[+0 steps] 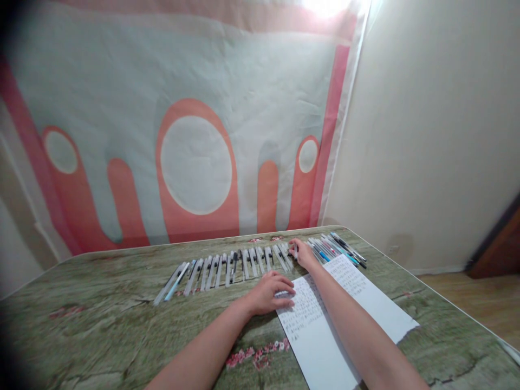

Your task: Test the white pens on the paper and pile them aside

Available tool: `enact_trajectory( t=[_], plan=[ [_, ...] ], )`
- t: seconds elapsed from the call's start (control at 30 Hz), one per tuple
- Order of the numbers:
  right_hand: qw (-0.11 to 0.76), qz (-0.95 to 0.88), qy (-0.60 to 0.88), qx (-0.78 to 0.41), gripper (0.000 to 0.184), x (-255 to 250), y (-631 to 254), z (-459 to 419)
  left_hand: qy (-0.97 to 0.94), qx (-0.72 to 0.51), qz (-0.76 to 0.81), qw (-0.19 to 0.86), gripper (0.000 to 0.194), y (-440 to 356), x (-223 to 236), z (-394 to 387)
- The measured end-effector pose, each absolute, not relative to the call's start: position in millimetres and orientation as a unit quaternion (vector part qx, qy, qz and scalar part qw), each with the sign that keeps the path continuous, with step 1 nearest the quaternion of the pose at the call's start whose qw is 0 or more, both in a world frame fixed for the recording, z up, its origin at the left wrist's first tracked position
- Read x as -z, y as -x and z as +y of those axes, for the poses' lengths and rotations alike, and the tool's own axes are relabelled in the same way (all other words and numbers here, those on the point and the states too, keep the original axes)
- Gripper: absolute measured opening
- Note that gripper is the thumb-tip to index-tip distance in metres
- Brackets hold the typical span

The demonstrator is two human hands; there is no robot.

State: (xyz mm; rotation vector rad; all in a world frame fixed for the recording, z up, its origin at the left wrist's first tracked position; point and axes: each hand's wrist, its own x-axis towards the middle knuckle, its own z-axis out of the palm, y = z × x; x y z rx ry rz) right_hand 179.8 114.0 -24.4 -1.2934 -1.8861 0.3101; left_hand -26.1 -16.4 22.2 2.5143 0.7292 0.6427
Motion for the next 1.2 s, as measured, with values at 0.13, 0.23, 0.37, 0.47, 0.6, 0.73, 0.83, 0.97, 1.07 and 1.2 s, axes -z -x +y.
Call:
enact_trajectory(
  t=[0.13,0.23,0.37,0.47,0.6,0.73,0.83,0.97,1.07,1.2],
  plan=[
    [0.391,-0.763,0.503,-0.104,0.022,18.6,-175.8,108.6,-0.875,-0.298,0.268,0.271,0.027,23.4,-22.1,-15.4],
    [0.433,-0.756,0.478,-0.113,0.024,6.1,-171.0,101.0,-0.768,-0.411,0.345,0.349,0.027,21.0,-18.5,-7.2],
    [0.465,-0.765,0.406,-0.181,0.029,-15.6,-150.8,85.1,-0.554,-0.527,0.422,0.487,0.033,23.2,-12.7,9.6],
    [0.495,-0.759,0.361,-0.220,0.027,-22.8,-125.3,74.3,-0.442,-0.564,0.423,0.555,0.034,28.3,-10.3,17.5],
    [0.512,-0.758,0.341,-0.219,0.024,-19.1,-96.7,64.8,-0.363,-0.584,0.406,0.603,0.029,32.4,-8.7,19.8],
    [0.508,-0.772,0.345,-0.161,0.020,-18.1,-87.1,55.2,-0.322,-0.594,0.393,0.624,0.026,33.3,-8.7,19.7],
    [0.504,-0.782,0.342,-0.131,0.020,-23.3,-87.7,48.9,-0.302,-0.597,0.388,0.634,0.024,33.9,-9.4,19.5],
    [0.512,-0.781,0.338,-0.116,0.017,-30.5,-90.3,45.0,-0.292,-0.609,0.359,0.645,0.026,33.8,-8.9,18.8],
    [0.515,-0.779,0.335,-0.126,0.018,-32.2,-91.1,44.0,-0.284,-0.612,0.342,0.654,0.027,33.6,-6.8,19.6],
    [0.524,-0.767,0.342,-0.144,0.017,-29.6,-90.0,44.3,-0.267,-0.604,0.313,0.683,0.023,35.3,-5.8,21.8]
  ],
)
